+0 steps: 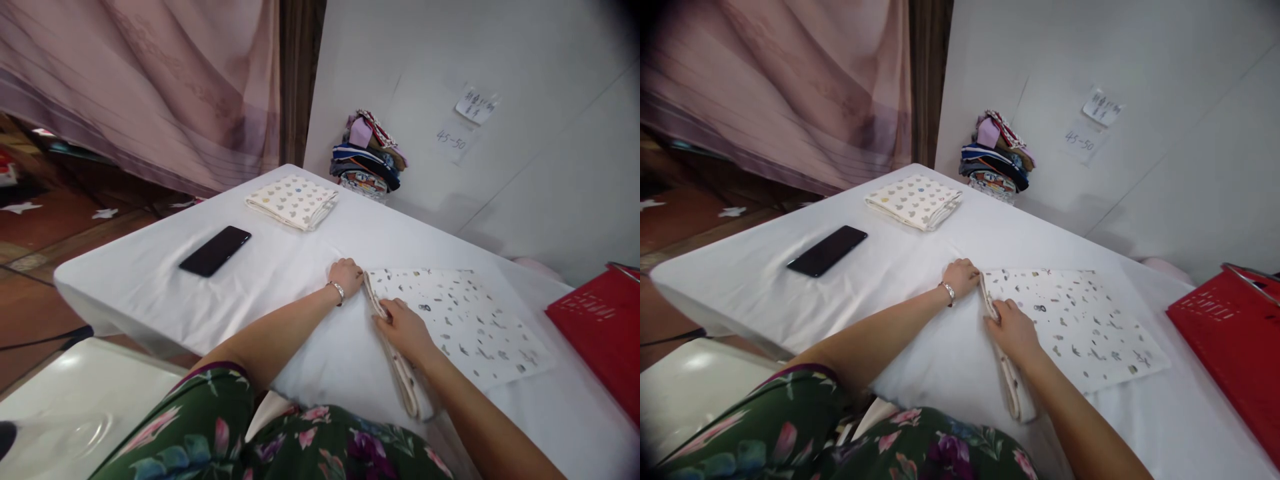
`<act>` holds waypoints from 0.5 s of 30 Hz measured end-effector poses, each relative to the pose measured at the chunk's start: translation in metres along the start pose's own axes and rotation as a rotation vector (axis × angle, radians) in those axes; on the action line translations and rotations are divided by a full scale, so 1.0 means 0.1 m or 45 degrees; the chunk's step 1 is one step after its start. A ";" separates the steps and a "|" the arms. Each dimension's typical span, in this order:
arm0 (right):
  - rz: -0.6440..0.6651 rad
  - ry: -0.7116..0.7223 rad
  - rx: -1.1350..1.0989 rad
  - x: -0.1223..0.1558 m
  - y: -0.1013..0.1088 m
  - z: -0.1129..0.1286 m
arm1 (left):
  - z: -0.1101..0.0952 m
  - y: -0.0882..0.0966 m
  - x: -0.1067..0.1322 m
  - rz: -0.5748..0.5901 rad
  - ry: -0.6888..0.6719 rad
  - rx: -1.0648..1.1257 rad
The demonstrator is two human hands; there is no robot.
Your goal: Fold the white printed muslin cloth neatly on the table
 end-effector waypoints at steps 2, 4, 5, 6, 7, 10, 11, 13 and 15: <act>0.041 -0.041 0.134 -0.01 -0.03 0.05 | -0.01 -0.01 0.00 -0.012 -0.032 -0.007; 0.058 -0.067 0.203 -0.04 -0.05 0.07 | -0.03 -0.01 0.01 -0.019 -0.070 -0.011; 0.061 -0.067 0.216 -0.05 -0.06 0.06 | -0.04 -0.01 0.01 -0.021 -0.087 -0.011; 0.060 -0.056 0.210 -0.06 -0.06 0.05 | -0.04 -0.01 0.01 -0.023 -0.100 -0.010; 0.056 -0.037 0.184 -0.08 -0.06 0.04 | -0.05 -0.02 0.01 -0.024 -0.108 -0.007; 0.023 0.044 -0.010 -0.10 -0.03 -0.04 | -0.06 -0.02 -0.01 -0.024 -0.107 0.010; 0.011 0.058 -0.095 -0.10 -0.01 -0.07 | -0.06 -0.03 -0.01 -0.024 -0.100 0.018; -0.018 0.049 -0.247 -0.09 0.03 -0.13 | -0.06 -0.03 -0.02 -0.026 -0.080 0.034; -0.046 0.028 -0.344 -0.06 0.05 -0.16 | -0.07 -0.03 -0.02 -0.028 -0.067 0.044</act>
Point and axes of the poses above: each hand's wrist, its own x-axis away from the middle knuckle, its own y-axis out of the back of the hand, z = x × y, the point moved 6 cm from there along -x, towards the middle knuckle, and after that the axes turned 10 degrees about -x, right-handed, at the moved point
